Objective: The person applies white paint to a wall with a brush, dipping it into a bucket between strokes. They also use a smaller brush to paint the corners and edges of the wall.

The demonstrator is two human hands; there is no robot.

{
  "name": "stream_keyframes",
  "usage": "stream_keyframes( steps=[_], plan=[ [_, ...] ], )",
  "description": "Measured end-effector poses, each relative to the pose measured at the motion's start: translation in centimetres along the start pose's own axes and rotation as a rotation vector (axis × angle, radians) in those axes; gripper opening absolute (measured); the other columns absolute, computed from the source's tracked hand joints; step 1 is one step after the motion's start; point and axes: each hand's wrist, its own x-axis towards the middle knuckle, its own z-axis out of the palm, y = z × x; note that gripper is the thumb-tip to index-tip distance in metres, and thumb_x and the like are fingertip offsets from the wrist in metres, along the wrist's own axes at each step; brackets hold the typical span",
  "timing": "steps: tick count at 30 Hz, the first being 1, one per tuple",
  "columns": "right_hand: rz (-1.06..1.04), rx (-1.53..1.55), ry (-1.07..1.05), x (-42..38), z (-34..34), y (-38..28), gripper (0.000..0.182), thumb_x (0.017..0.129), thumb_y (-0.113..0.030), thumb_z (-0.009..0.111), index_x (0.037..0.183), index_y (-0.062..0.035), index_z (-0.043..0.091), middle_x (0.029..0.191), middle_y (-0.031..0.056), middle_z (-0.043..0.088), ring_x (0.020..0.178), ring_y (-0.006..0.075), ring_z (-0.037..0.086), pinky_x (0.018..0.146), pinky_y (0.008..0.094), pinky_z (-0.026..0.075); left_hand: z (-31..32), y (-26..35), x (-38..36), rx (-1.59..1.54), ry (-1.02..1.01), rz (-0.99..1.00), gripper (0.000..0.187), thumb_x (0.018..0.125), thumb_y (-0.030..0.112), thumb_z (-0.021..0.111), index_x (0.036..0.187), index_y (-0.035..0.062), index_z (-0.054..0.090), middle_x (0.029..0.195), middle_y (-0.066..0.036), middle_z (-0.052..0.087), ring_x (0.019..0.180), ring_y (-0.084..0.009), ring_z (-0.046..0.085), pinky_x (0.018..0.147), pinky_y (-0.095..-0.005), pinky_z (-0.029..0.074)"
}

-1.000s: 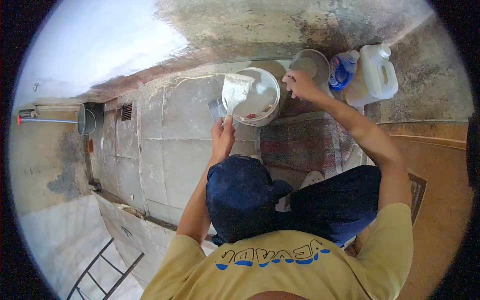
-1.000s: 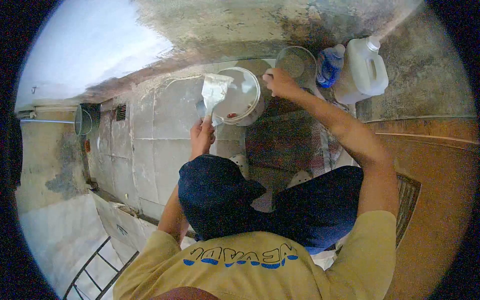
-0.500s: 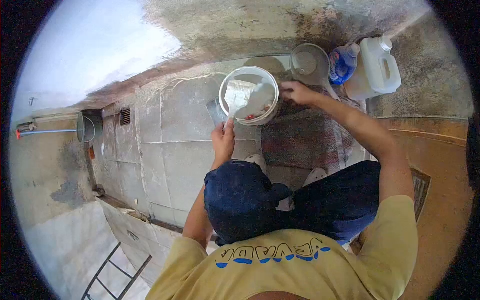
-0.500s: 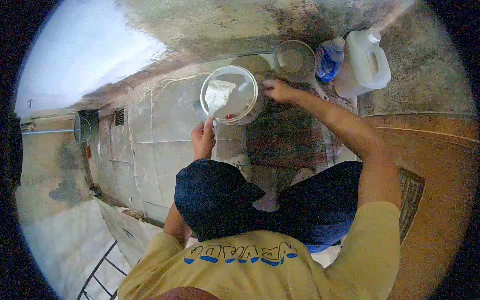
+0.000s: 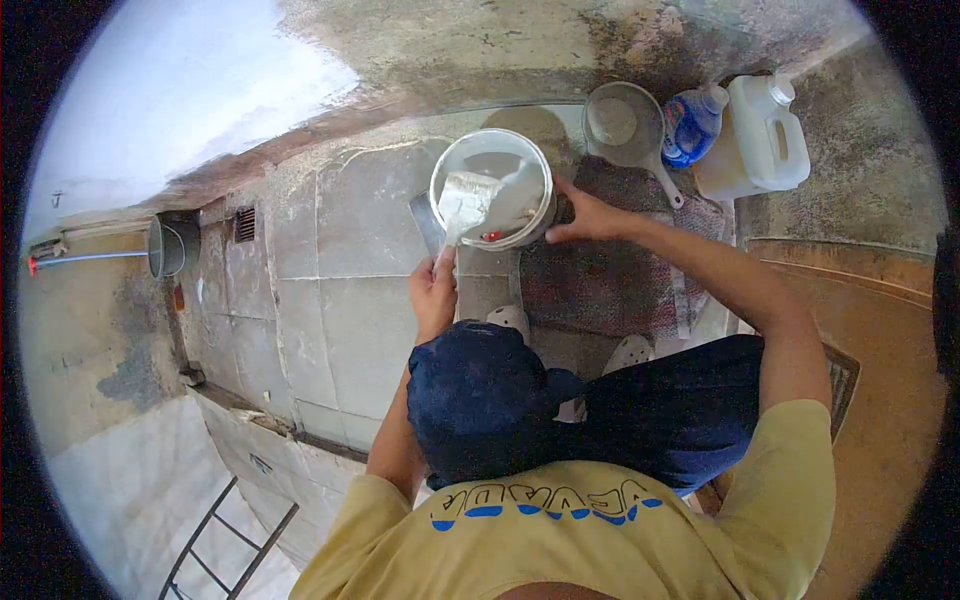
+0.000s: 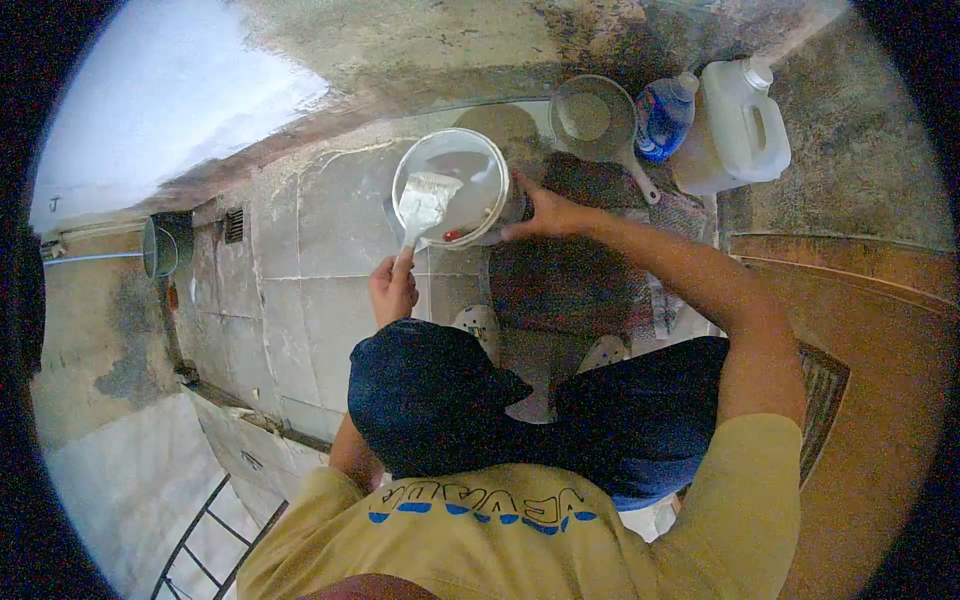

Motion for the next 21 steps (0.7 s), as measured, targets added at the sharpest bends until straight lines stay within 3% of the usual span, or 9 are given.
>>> stream_keyframes(
  steps=[1, 3, 4, 6, 7, 11, 14, 16, 21],
  plan=[
    [0.001, 0.002, 0.000, 0.0, -0.4, -1.3, 0.119, 0.066, -0.053, 0.081, 0.148, 0.0040, 0.016, 0.151, 0.0238, 0.026, 0.139, 0.0334, 0.028, 0.117, 0.0372, 0.020, -0.2, 0.0, -0.3, -0.032, 0.014, 0.011, 0.029, 0.091, 0.030, 0.064, 0.074, 0.0082, 0.055, 0.054, 0.006, 0.040, 0.041, -0.0034, 0.032, 0.037, -0.0223, 0.022],
    [0.075, 0.470, 0.069, 0.2, -1.8, -4.0, 0.087, 0.080, -0.052, 0.070, 0.141, 0.0022, 0.039, 0.141, 0.0184, 0.046, 0.130, 0.0273, 0.043, 0.112, 0.0350, 0.028, -0.5, 0.0, -0.9, -0.046, 0.012, -0.021, 0.029, 0.091, 0.030, 0.065, 0.074, 0.0086, 0.055, 0.054, 0.006, 0.040, 0.041, -0.0032, 0.032, 0.037, -0.0222, 0.022],
    [0.076, 0.473, 0.069, 0.3, -2.5, -4.6, 0.087, 0.080, -0.052, 0.070, 0.141, 0.0022, 0.039, 0.141, 0.0184, 0.046, 0.130, 0.0273, 0.043, 0.112, 0.0350, 0.028, -0.6, 0.0, -1.0, -0.064, 0.011, -0.051, 0.029, 0.091, 0.030, 0.065, 0.074, 0.0089, 0.055, 0.054, 0.006, 0.040, 0.041, -0.0031, 0.032, 0.037, -0.0222, 0.021],
    [0.316, 0.375, 0.123, 1.0, -3.9, -4.9, 0.063, 0.086, -0.048, 0.065, 0.126, -0.0004, 0.058, 0.128, 0.0125, 0.059, 0.119, 0.0215, 0.051, 0.105, 0.0327, 0.035, -0.5, -0.3, -0.9, -0.102, 0.002, -0.066, 0.029, 0.091, 0.030, 0.065, 0.074, 0.0090, 0.054, 0.054, 0.006, 0.040, 0.041, -0.0028, 0.032, 0.037, -0.0222, 0.021],
    [0.217, 0.390, 0.193, 1.5, -3.5, -4.5, 0.058, 0.084, -0.048, 0.067, 0.116, -0.0007, 0.065, 0.117, 0.0119, 0.065, 0.110, 0.0209, 0.057, 0.100, 0.0320, 0.039, -0.5, -0.4, -0.8, -0.140, -0.008, -0.080, 0.029, 0.092, 0.030, 0.064, 0.074, 0.0091, 0.054, 0.054, 0.006, 0.040, 0.041, -0.0026, 0.032, 0.037, -0.0222, 0.021],
    [0.177, 0.358, 0.177, 2.8, -4.1, -3.8, 0.056, 0.083, -0.048, 0.068, 0.112, -0.0005, 0.068, 0.112, 0.0103, 0.067, 0.104, 0.0198, 0.060, 0.097, 0.0321, 0.042, -0.7, -0.5, -0.7, -0.091, -0.012, -0.077, 0.030, 0.092, 0.031, 0.063, 0.079, 0.0052, 0.059, 0.054, 0.007, 0.041, 0.045, -0.0029, 0.033, 0.041, -0.0236, 0.022],
    [0.268, 0.363, 0.125, 3.0, -5.1, -4.8, 0.056, 0.080, -0.048, 0.071, 0.109, -0.0004, 0.069, 0.108, 0.0101, 0.068, 0.099, 0.0189, 0.061, 0.093, 0.0322, 0.044, -1.1, -0.1, -0.6, -0.044, -0.016, -0.064, 0.029, 0.092, 0.029, 0.064, 0.075, 0.0086, 0.054, 0.052, 0.006, 0.039, 0.040, -0.0024, 0.030, 0.037, -0.0221, 0.020],
    [0.331, 0.204, 0.049, 3.3, -5.7, -4.9, 0.051, 0.084, -0.044, 0.068, 0.114, -0.0023, 0.067, 0.111, 0.0076, 0.066, 0.102, 0.0177, 0.059, 0.089, 0.0325, 0.045, -1.4, 0.2, -0.6, -0.034, -0.022, -0.104, 0.030, 0.092, 0.029, 0.064, 0.074, 0.0077, 0.054, 0.052, 0.006, 0.038, 0.040, -0.0025, 0.030, 0.037, -0.0222, 0.019],
    [0.299, 0.328, 0.064, 3.3, -5.2, -5.3, 0.050, 0.083, -0.044, 0.069, 0.112, -0.0032, 0.068, 0.107, 0.0067, 0.067, 0.098, 0.0158, 0.059, 0.080, 0.0330, 0.048, -2.6, 0.1, -1.6, -0.028, -0.050, -0.134, 0.031, 0.092, 0.029, 0.063, 0.073, 0.0063, 0.055, 0.052, 0.006, 0.039, 0.041, -0.0031, 0.032, 0.038, -0.0232, 0.021]
  ],
)
